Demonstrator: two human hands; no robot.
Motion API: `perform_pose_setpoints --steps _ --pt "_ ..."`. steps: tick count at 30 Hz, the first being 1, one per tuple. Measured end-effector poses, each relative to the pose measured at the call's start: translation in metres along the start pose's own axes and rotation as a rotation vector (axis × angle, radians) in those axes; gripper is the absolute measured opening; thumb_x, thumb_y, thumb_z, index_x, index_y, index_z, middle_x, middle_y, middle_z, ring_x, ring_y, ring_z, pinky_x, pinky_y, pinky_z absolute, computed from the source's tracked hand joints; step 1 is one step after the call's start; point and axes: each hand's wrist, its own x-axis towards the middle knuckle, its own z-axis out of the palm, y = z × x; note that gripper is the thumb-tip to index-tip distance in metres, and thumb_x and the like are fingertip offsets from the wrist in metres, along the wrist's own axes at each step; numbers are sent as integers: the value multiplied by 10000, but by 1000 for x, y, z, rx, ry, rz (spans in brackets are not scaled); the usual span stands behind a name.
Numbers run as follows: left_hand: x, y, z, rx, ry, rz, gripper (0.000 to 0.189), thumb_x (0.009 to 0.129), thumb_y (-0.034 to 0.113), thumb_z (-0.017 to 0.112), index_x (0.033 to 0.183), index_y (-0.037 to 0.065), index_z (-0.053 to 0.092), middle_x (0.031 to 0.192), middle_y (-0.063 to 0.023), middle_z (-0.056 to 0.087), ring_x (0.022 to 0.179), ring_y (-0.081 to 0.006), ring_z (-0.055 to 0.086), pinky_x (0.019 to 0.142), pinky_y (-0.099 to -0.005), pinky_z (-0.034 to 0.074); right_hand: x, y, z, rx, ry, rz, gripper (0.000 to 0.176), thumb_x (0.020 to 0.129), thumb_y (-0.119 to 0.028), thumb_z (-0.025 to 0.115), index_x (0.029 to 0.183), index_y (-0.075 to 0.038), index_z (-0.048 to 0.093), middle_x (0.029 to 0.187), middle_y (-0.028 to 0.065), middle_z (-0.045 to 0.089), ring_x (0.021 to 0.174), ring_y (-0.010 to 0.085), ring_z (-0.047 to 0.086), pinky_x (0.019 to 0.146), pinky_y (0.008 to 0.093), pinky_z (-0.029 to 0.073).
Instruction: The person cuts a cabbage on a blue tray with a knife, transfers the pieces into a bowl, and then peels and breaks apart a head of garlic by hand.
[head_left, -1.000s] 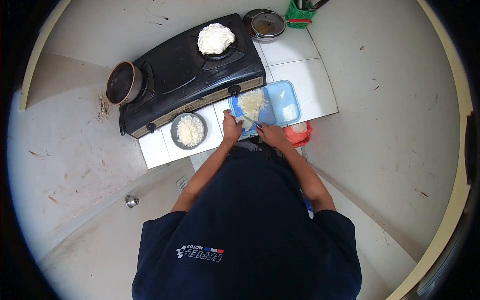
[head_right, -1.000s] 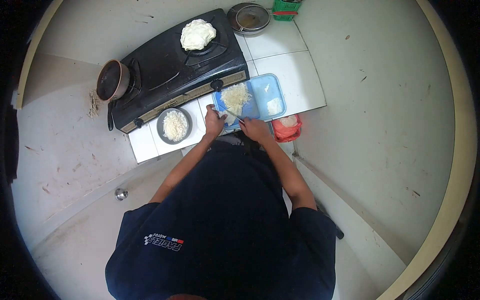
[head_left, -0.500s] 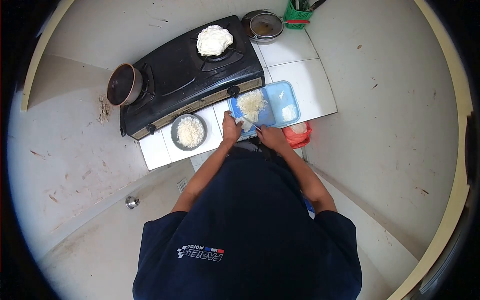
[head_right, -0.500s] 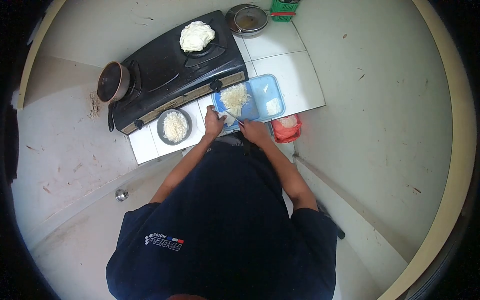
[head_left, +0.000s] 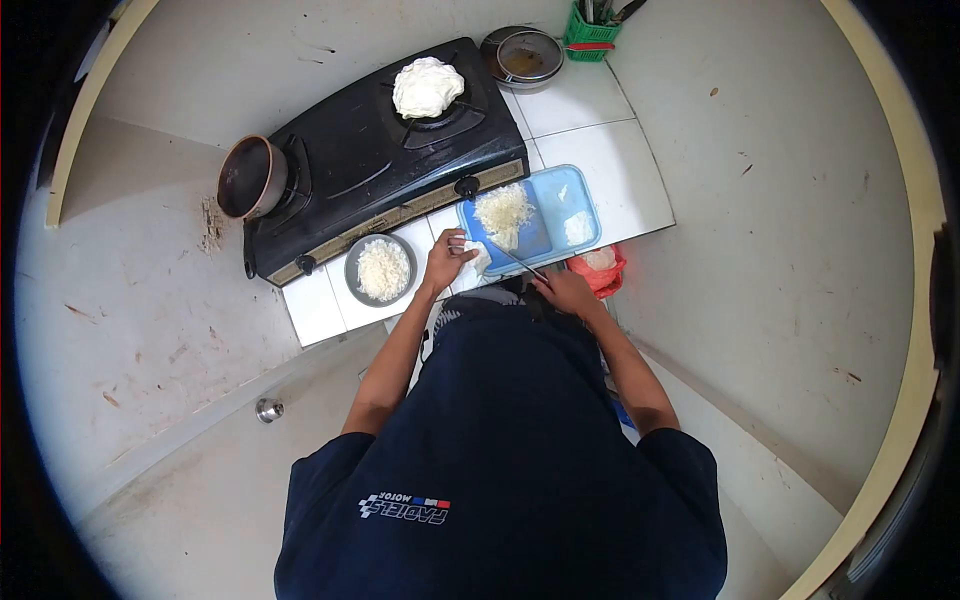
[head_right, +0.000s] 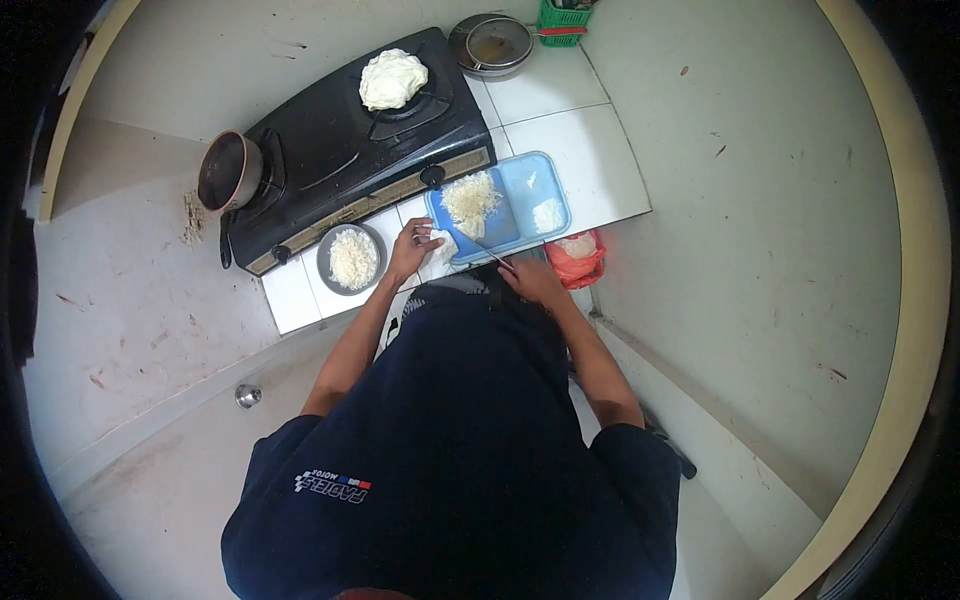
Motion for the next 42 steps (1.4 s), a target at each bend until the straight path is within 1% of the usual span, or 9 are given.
perform_pose_setpoints --steps 4,7,15,27,31,34,39,41,42 --pt "0 11 13 -234 -71 -19 400 850 90 804 1195 26 613 996 -56 634 866 -135 627 812 -279 523 -8 6 -5 139 37 89 400 1000 -406 555 1038 -21 660 837 243 679 813 442 659 728 534 507" --pt "3 28 33 -413 -158 -74 304 905 47 733 1188 30 624 1017 -56 672 946 -125 639 818 -252 518 -11 15 -6 306 280 58 405 1014 -385 562 931 8 611 681 220 602 615 384 620 598 473 467" --pt "25 73 88 -533 -302 -173 211 917 32 711 1104 11 617 1007 -64 637 959 -160 653 836 -285 577 -20 12 -18 733 400 340 401 1026 -416 573 881 -42 574 576 25 538 460 104 493 450 299 390" --pt "67 75 147 39 -260 1 222 849 47 751 1034 -32 655 893 -103 697 795 -156 695 657 -294 598 -70 14 -6 966 470 589 368 1029 -385 576 886 -47 556 600 25 561 480 98 520 455 278 410" --pt "62 96 144 460 -217 347 233 856 81 713 1064 -10 661 940 -190 690 856 -338 689 790 -412 556 -78 12 -7 974 494 617 363 1031 -381 576 893 -46 553 602 24 556 475 94 514 454 274 406" --pt "49 106 128 425 -48 601 226 864 90 687 1073 7 671 988 -206 656 947 -397 639 876 -445 511 -78 13 -7 984 491 610 362 1033 -378 574 887 -47 546 604 25 555 476 92 516 453 272 403" --pt "22 96 73 443 19 499 151 858 100 709 950 7 633 929 -172 619 897 -364 625 811 -448 495 -70 20 2 994 497 599 374 1034 -377 571 861 -48 535 611 30 558 472 102 521 453 283 411" --pt "10 77 57 434 63 279 212 835 139 759 908 9 608 907 -151 616 856 -334 622 780 -429 490 -63 26 9 976 493 583 377 1031 -379 574 860 -44 536 609 31 557 470 105 522 454 287 413" --pt "5 70 50 472 71 325 277 816 174 795 950 13 613 921 -138 610 827 -312 618 768 -413 494 -59 26 10 957 494 572 381 1028 -380 578 860 -41 537 607 32 556 468 108 523 455 291 415"
